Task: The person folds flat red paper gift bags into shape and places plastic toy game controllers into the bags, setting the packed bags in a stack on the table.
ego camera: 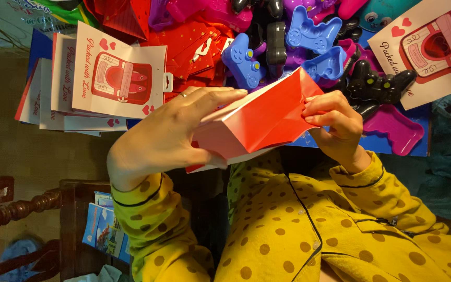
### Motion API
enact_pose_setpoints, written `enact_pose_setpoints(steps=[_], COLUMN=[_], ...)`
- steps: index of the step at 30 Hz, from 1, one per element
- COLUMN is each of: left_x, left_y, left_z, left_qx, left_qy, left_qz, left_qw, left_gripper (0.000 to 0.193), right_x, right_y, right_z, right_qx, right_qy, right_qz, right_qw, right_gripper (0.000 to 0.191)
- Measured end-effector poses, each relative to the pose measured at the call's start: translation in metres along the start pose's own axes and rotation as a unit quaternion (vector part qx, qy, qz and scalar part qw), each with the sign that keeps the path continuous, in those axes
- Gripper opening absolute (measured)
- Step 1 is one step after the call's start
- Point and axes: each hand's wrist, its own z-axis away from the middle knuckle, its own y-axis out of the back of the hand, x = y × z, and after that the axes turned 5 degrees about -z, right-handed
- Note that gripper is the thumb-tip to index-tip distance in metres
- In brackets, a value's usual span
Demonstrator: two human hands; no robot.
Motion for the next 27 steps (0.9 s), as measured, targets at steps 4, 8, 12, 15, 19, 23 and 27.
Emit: enact_pose_setpoints(steps=[4,8,12,15,19,23,27], left_x=[-0.004,0.005,0.007,0.004,-0.005,-0.007,0.009], left_y=[-0.001,-0.007,-0.003,0.003,-0.012,-0.032,-0.029], left_z=[-0.002,-0.015,-0.023,-0.017,-0.027,-0.037,-0.031], left_qx=[-0.023,0.047,0.073,0.022,0.035,0.021,0.028], left_qy=[0.067,0.109,-0.031,-0.015,-0.058,-0.049,-0.088], left_qz=[0.002,-0.043,-0.006,0.314,0.132,0.169,0.144], left_qw=[0.997,0.992,0.997,0.949,0.989,0.984,0.985], left_gripper=[0.076,0.058,0.043,0.037,0.039,0.043,0.060], right_x=[0.000,0.006,0.012,0.015,0.022,0.029,0.031], right_y=[-0.003,-0.009,-0.012,-0.014,-0.022,-0.027,-0.023], right_z=[0.000,0.000,0.005,0.013,0.025,0.036,0.041], right_qx=[-0.001,-0.008,0.009,0.009,0.014,0.029,0.048], right_qy=[0.005,-0.036,-0.050,-0.018,-0.006,-0.008,-0.012], right_qz=[0.031,0.030,0.032,0.051,0.022,0.046,0.055], right_qw=[1.000,0.999,0.998,0.998,1.000,0.998,0.997], right_gripper=[0.020,0.026,0.025,0.019,0.017,0.020,0.020])
